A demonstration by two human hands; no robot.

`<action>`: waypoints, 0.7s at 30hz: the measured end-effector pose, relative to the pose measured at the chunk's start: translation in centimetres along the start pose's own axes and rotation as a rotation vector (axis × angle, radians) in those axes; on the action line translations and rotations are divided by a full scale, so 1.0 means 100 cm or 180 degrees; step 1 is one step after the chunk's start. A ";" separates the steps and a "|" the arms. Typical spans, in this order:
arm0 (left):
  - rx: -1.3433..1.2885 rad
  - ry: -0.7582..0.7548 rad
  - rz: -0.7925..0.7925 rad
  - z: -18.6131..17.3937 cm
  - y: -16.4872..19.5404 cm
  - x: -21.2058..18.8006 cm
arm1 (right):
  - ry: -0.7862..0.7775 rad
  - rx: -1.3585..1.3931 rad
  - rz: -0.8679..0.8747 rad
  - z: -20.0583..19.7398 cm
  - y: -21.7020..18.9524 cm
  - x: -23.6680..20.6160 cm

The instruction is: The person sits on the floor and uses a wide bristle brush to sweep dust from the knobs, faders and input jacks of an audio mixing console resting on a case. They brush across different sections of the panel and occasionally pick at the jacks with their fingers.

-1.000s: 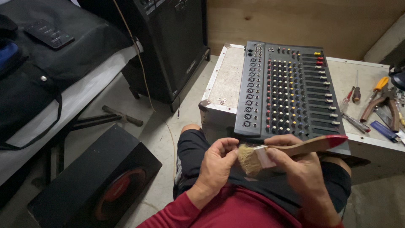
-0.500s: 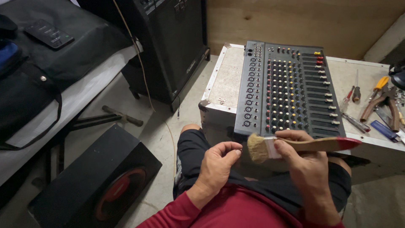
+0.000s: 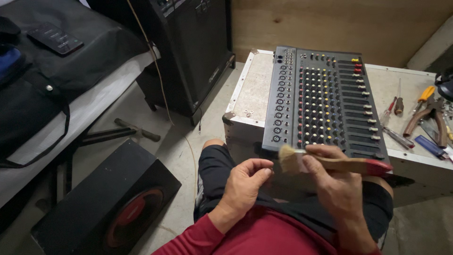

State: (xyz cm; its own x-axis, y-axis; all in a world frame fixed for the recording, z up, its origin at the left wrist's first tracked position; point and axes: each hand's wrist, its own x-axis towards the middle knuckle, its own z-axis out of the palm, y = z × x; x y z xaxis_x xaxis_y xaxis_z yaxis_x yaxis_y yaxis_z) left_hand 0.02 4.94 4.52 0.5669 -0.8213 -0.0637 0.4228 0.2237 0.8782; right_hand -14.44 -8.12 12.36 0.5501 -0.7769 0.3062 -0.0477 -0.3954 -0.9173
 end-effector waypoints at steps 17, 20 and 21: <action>0.0020 0.0101 0.0061 0.003 -0.008 0.001 | 0.0141 0.0299 0.0122 -0.007 0.003 0.007; 0.0037 0.0167 0.0032 0.003 -0.006 0.000 | 0.0144 0.0260 0.0166 -0.008 0.002 0.007; 0.0054 0.0204 0.0022 0.003 -0.005 0.000 | 0.0145 0.0246 0.0187 -0.008 0.002 0.007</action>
State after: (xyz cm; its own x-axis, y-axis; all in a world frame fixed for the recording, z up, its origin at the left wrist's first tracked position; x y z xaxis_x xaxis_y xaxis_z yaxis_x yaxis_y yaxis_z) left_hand -0.39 4.64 4.26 0.6141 -0.7843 -0.0875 0.4070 0.2198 0.8866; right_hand -14.77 -9.13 12.54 0.5099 -0.8197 0.2610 -0.0132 -0.3109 -0.9504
